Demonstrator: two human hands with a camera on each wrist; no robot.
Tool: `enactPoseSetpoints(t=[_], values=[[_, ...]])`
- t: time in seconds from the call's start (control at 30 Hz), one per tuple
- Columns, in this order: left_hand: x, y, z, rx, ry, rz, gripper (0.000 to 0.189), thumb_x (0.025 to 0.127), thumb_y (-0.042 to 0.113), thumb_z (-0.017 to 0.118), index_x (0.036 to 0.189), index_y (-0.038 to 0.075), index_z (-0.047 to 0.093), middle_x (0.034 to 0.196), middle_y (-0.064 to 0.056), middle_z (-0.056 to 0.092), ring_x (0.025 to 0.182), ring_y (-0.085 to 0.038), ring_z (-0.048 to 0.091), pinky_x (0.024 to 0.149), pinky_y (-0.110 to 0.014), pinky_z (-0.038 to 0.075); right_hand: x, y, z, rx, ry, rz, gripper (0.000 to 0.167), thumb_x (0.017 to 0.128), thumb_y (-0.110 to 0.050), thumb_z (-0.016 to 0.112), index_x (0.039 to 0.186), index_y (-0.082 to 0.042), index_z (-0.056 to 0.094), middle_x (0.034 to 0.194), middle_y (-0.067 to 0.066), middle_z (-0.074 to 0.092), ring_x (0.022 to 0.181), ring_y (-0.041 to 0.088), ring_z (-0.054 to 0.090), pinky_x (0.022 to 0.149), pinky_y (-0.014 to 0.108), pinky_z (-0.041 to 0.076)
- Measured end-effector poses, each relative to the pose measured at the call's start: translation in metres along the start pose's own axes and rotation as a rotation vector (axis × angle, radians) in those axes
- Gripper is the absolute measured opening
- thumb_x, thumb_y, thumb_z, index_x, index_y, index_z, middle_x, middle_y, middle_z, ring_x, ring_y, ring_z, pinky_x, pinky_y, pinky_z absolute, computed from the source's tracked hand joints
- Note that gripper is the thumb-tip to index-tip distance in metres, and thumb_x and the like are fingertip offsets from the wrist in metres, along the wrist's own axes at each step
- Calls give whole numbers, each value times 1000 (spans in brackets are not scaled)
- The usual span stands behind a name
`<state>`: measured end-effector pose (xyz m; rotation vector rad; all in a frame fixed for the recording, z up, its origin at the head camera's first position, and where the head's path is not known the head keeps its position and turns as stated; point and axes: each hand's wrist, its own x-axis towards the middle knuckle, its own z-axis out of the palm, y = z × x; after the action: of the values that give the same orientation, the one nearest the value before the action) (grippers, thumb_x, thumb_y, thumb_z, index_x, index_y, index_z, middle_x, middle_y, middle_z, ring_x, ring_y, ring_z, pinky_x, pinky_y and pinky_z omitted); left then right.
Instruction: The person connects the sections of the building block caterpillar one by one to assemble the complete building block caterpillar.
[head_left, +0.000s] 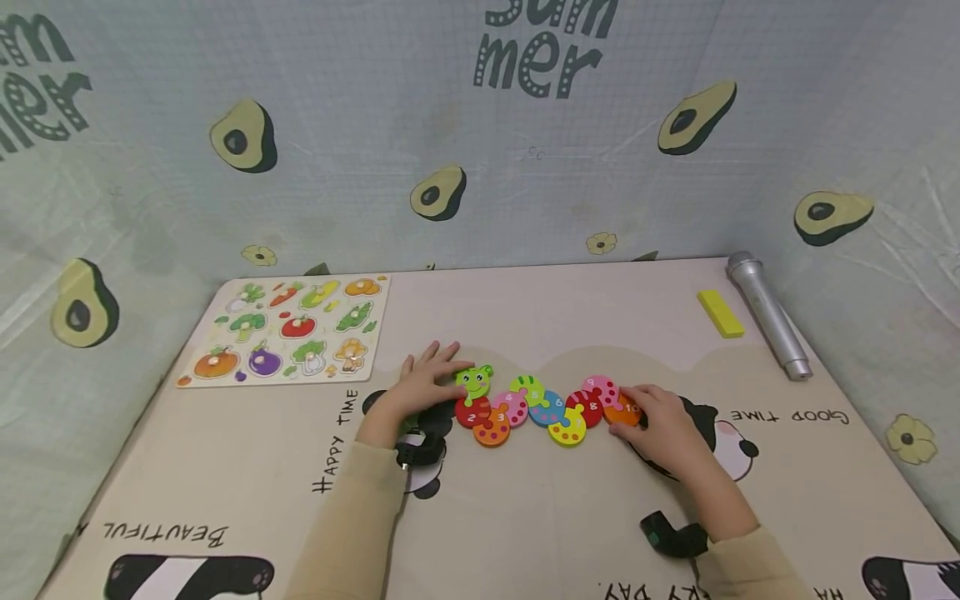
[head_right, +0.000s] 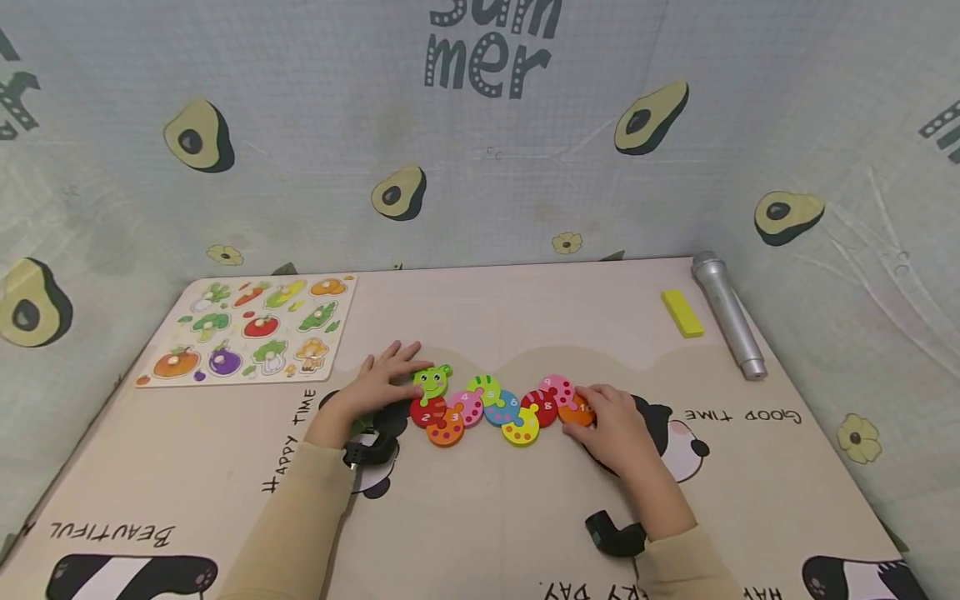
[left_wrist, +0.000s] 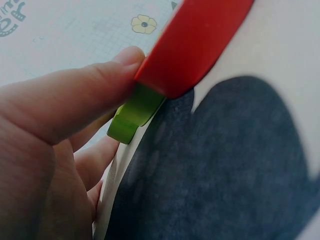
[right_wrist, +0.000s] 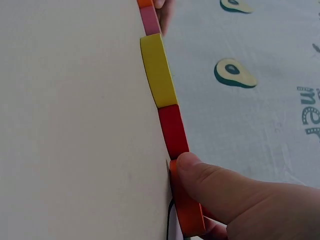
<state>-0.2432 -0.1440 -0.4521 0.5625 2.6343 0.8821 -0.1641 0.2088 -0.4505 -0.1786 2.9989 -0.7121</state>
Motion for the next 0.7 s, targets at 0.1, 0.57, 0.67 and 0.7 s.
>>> enactPoseSetpoints(t=[0.1,0.57,0.67,0.7], values=[[-1,1,0,-4,-2,0,53,83,40,59,132,22,49,152,-7,18,141,-32,-2,106,-61,-9,0,0,0,6,-2,3,63,78,-35,69,129,-4,49,124,20,50,114,40,40,88,59,41],[-2,1,-2,-16,10,-5,55,84,40,58,133,20,47,152,-7,19,141,-32,-1,106,-60,-9,2,-2,-3,9,-26,-8,66,80,-38,66,132,-4,45,129,23,45,118,41,36,89,61,39],[-4,1,-3,-25,4,-37,57,85,40,56,137,20,42,151,-7,22,141,-32,1,107,-60,-8,6,-10,-6,15,-41,-27,64,82,-37,64,133,-4,43,132,23,42,120,43,36,90,60,39],[-4,2,-3,-31,6,-58,57,86,39,55,138,20,40,151,-7,24,141,-32,3,107,-60,-7,9,-14,-7,10,-45,-44,62,83,-36,63,132,-4,44,132,24,41,120,44,36,90,60,40]])
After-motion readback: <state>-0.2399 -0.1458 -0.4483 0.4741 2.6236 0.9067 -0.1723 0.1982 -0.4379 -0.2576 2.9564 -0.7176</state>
